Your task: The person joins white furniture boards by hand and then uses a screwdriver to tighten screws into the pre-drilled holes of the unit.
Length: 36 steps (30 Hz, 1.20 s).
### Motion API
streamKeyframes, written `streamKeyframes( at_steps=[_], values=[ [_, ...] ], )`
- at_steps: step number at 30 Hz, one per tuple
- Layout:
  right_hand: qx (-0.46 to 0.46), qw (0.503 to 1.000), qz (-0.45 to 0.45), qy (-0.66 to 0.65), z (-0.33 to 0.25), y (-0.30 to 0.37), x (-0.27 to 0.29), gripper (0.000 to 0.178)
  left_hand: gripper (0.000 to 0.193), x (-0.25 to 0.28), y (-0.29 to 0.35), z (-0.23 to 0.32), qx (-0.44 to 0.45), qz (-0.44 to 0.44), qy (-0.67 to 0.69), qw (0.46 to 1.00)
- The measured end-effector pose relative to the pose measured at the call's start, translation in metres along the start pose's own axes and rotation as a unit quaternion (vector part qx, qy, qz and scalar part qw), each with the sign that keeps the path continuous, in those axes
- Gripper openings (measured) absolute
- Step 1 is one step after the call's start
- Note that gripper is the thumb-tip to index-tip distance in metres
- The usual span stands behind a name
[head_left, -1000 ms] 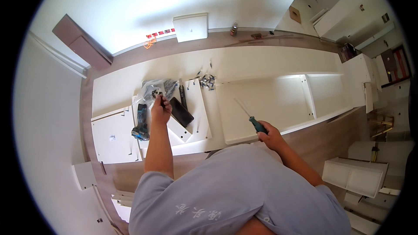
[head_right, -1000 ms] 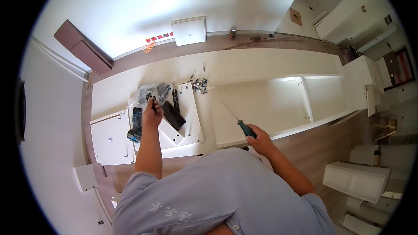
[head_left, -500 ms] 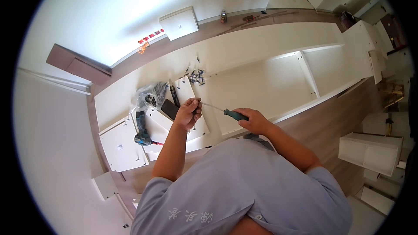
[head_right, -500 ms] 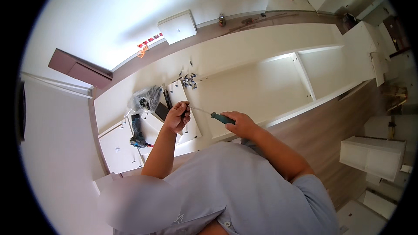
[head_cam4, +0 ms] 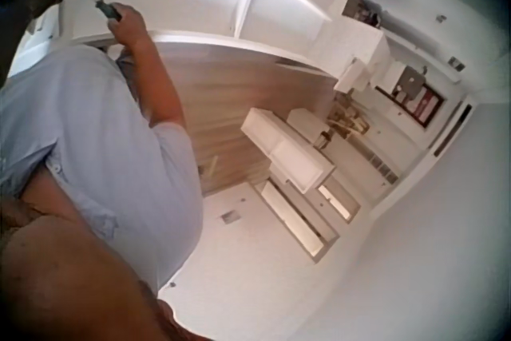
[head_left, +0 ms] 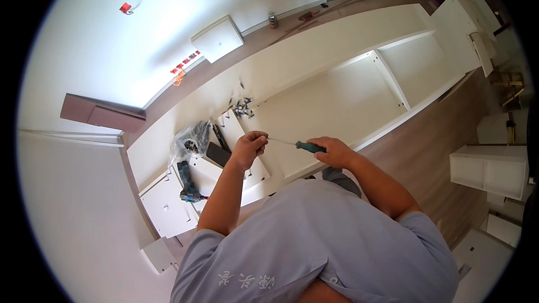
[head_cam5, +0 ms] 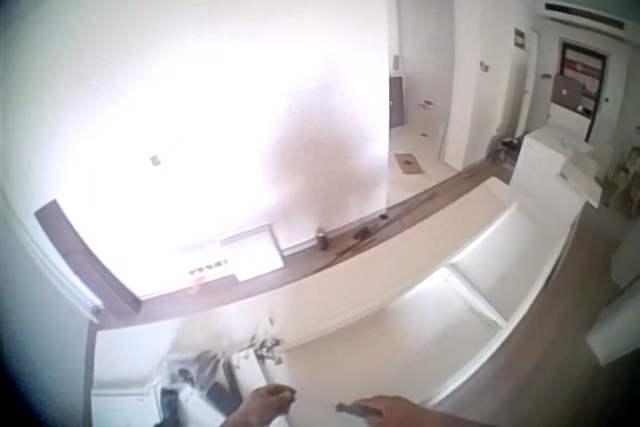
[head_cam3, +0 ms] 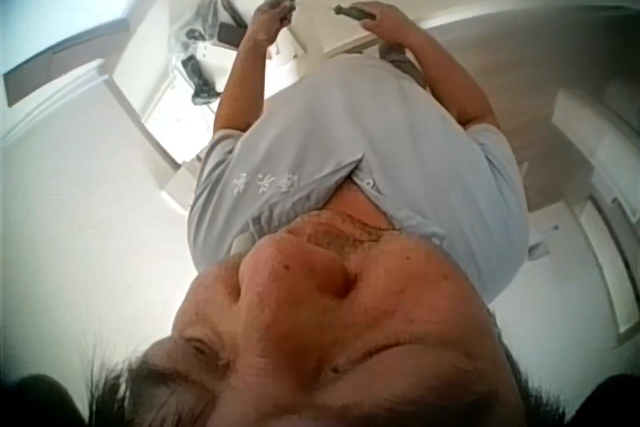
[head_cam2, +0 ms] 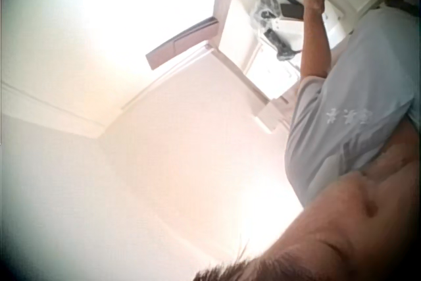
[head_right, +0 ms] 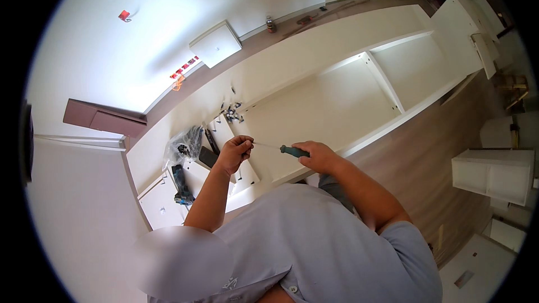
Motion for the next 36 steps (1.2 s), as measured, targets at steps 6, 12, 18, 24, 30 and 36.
streamKeyframes(
  at_steps=[6, 12, 18, 24, 30, 36],
  values=[
    [0.001, 0.997, 0.012, 0.075, 0.008, 0.0, -0.01, 0.051, 0.018, -0.023, -0.023, -0.008, -0.047, 0.014, -0.13, 0.99],
    [-0.026, 0.99, 0.114, -0.08, 0.008, 0.002, -0.014, 0.047, 0.018, -0.023, -0.036, -0.005, -0.043, 0.092, -0.014, 0.995],
    [-0.041, 0.991, 0.067, -0.11, 0.012, 0.007, -0.015, 0.05, 0.016, -0.017, -0.03, -0.011, -0.002, 0.036, 0.108, 0.994],
    [-0.025, 0.998, 0.044, -0.044, 0.017, 0.007, -0.009, 0.048, 0.016, 0.001, -0.031, -0.013, 0.0, -0.032, -0.031, 0.999],
    [-0.096, 0.99, 0.076, -0.071, 0.028, -0.012, -0.041, 0.046, 0.017, -0.004, -0.059, 0.001, 0.046, -0.054, 0.195, 0.978],
    [-0.193, 0.955, 0.109, -0.196, 0.023, -0.06, -0.08, 0.04, 0.015, -0.006, -0.128, 0.001, 0.091, 0.007, 0.286, 0.954]
  ],
)
Point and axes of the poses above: each hand's wrist, its own y-axis away from the middle knuckle, its own x-axis out of the back of the hand, z = x × y, the point moved 1 cm from there along -y, towards the middle knuckle, and after that the axes turned 3 degrees about y, right-handed, at the moved point
